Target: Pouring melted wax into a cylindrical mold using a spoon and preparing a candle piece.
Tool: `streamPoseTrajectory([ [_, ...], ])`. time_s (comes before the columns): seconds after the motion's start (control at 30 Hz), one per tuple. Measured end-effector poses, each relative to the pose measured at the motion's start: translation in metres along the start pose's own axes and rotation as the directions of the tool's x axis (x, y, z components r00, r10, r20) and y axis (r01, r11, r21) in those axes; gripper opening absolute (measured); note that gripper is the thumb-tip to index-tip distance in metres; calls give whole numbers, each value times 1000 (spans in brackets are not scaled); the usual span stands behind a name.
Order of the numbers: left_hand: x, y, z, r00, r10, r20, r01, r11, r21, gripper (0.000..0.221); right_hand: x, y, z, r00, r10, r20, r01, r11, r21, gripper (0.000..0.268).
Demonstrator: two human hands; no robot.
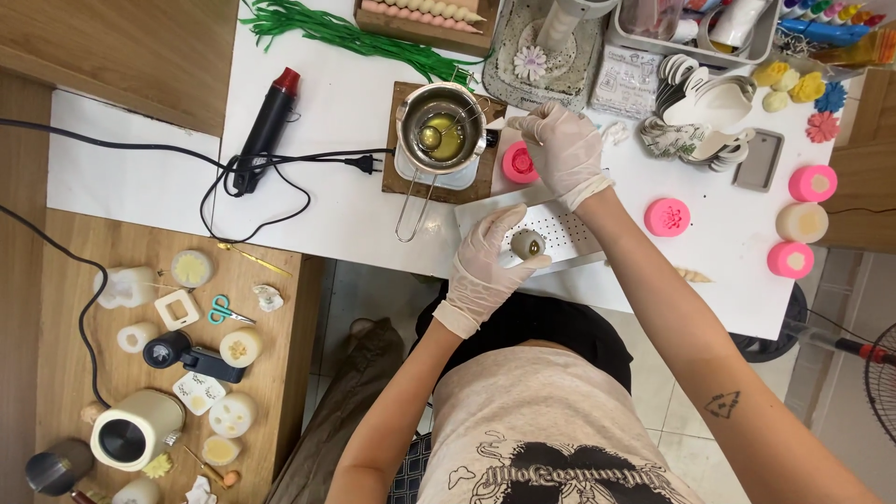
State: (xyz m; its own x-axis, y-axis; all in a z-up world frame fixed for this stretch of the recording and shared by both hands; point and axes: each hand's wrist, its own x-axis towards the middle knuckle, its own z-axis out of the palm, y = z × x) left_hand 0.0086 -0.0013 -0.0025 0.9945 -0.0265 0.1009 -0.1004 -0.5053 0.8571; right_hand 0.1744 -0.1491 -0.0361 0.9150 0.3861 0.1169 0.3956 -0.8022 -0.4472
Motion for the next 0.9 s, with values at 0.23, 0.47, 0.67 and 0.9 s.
streamPoseTrajectory([
  [0.23,-3,-12,0,997,50,50,-50,999,-13,81,-38,0,-63,993,120,-8,-119,989,86,19],
  [0.47,-9,-25,-1,989,31,142,-55,984,170,90,-118,-1,-83,883,337,327,-392,912,118,32],
  [0.67,-9,-26,0,984,56,167,-89,977,195,91,-152,-13,-42,859,415,299,-506,779,370,39],
  [0.9,-8,-21,1,985,35,169,-62,986,154,93,-155,-16,-18,958,279,63,-286,940,188,31],
])
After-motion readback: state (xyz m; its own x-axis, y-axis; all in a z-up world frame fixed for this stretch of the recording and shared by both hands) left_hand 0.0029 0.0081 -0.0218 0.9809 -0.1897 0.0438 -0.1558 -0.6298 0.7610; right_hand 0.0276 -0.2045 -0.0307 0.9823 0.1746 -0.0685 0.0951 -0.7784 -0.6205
